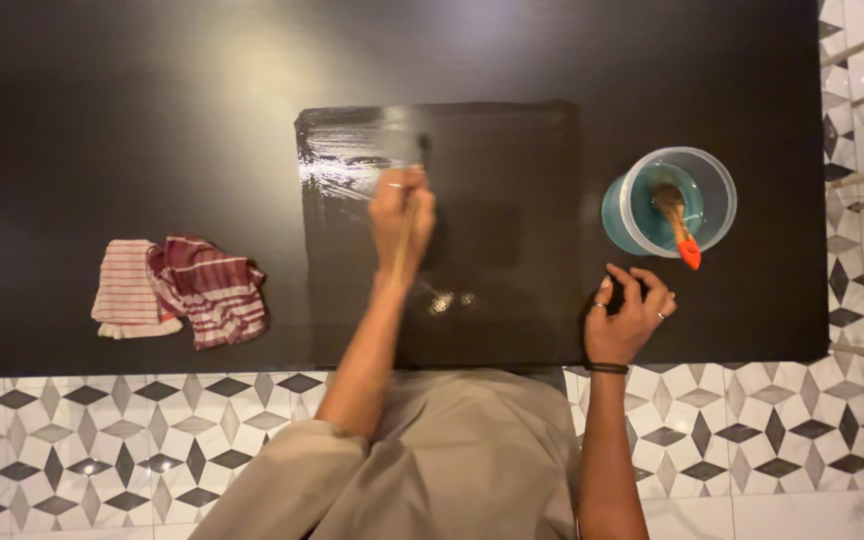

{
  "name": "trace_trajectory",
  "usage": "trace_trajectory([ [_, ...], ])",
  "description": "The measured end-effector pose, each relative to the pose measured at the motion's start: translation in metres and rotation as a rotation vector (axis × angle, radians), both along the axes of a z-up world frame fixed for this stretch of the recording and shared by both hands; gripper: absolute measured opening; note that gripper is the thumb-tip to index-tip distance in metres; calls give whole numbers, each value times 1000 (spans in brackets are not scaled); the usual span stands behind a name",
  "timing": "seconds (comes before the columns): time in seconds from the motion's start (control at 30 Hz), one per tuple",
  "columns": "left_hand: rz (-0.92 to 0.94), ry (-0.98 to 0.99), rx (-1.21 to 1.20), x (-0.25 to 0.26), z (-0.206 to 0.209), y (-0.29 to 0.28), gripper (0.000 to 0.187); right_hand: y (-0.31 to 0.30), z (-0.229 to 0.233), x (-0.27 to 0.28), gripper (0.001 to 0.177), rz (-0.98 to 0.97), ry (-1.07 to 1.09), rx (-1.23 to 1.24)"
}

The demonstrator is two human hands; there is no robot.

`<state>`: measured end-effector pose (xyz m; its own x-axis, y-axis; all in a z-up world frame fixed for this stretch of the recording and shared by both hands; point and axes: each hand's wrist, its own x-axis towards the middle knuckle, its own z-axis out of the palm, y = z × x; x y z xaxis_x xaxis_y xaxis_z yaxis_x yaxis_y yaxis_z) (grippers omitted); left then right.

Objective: The person applies a liquid coating to a dark rectangular sheet using a thin brush, repeatedly dipping the brush into a container of blue liquid and stroking it across the surface.

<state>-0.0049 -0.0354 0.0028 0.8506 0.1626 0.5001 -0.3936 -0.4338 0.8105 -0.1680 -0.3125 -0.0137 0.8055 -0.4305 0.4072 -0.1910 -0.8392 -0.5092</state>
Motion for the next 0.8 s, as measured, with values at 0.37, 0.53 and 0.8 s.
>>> trace_trajectory([
  [0.37,-452,121,-122,-47,21,-100,9,3,2,0,21,-26,-19,33],
  [0.53,-724,349,-183,-54,15,-71,10,3,7,0,20,-6,-34,50],
  [0.8,-686,303,-51,-79,21,-63,6,3,11,1,22,-23,-31,62],
])
